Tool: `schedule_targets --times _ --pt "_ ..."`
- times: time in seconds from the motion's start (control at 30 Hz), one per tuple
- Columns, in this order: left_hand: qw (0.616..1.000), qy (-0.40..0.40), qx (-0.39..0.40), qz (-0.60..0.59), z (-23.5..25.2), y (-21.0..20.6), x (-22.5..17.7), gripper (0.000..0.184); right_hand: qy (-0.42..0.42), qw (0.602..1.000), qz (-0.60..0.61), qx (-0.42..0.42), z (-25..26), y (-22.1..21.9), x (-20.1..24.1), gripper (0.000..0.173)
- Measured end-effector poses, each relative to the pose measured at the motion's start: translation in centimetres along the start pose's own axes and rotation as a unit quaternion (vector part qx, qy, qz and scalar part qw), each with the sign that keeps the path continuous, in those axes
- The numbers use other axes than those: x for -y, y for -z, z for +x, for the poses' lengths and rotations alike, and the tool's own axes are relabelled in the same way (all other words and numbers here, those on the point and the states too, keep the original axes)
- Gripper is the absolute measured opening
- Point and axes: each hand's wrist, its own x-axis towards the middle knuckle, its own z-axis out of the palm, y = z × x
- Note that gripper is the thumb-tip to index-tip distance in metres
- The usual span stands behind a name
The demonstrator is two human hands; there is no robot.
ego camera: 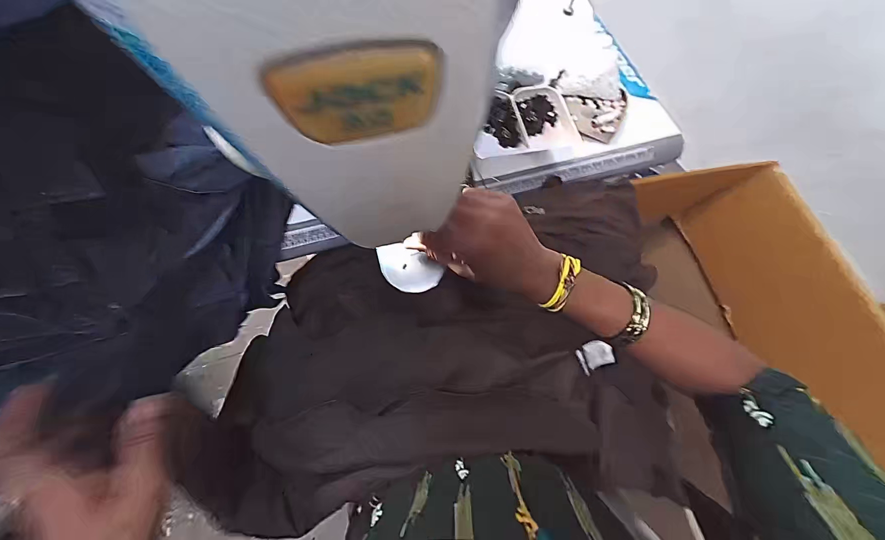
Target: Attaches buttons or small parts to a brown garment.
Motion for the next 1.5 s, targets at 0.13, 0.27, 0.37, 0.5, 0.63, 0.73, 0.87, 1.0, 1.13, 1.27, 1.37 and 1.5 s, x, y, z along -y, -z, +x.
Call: schedule_targets --times 0.13,0.27,0.37,0.5,0.63,0.73,0.87,1.0,1.13,1.27,1.37,1.5 --pt "0.931 -0.192 0.305 -0.058 -2.0 -11.2 -8.0 0.079 -0.215 0.973 0.075 0.036 -3.1 8.2 0.0 0.03" --pt "0.893 -0.263 0.352 -0.1 -1.5 -13.4 -9.9 0.062 -0.446 0.854 0.09 0.252 -11.5 15.2 0.0 0.031" --pt "0.882 -0.291 0.356 -0.107 -0.4 -14.2 -10.7 0.056 -0.632 0.665 0.138 0.374 -19.3 14.4 -0.2 0.043" --pt "0.848 -0.249 0.417 -0.213 -0.3 -16.5 -12.8 0.048 -0.742 0.556 0.23 0.294 -24.2 10.1 1.5 0.025" --pt "0.828 -0.214 0.43 -0.288 -0.1 -19.6 -15.6 0.058 -0.52 0.797 0.167 0.259 -13.2 11.9 3.8 0.025" --pt "0.743 -0.174 0.41 -0.5 0.4 -19.3 -18.4 0.041 -0.26 0.942 0.177 0.121 -5.5 13.0 6.0 0.027" --pt "0.697 -0.017 0.387 -0.603 3.0 -13.9 -19.0 0.028 -0.215 0.951 0.221 -0.006 -1.5 11.5 5.0 0.024" --pt "0.93 -0.09 0.246 -0.256 6.8 -11.4 -13.2 0.033 -0.3 0.912 0.28 -0.027 -3.4 2.7 4.6 0.022" --pt "0.965 -0.048 0.238 -0.096 8.8 -12.8 -11.2 0.04 -0.359 0.878 0.309 -0.068 -3.6 -2.5 4.0 0.016" --pt "0.954 0.038 0.284 -0.083 10.8 -13.2 -12.5 0.033 -0.415 0.855 0.308 -0.035 -2.8 -2.8 2.8 0.012" --pt "0.951 0.063 0.289 -0.086 11.8 -13.3 -12.6 0.029 -0.441 0.839 0.319 -0.026 -3.2 -2.2 1.7 0.016" --pt "0.951 0.055 0.29 -0.096 12.0 -13.7 -11.8 0.027 -0.465 0.874 0.142 0.002 -3.7 -0.4 -1.3 0.019"
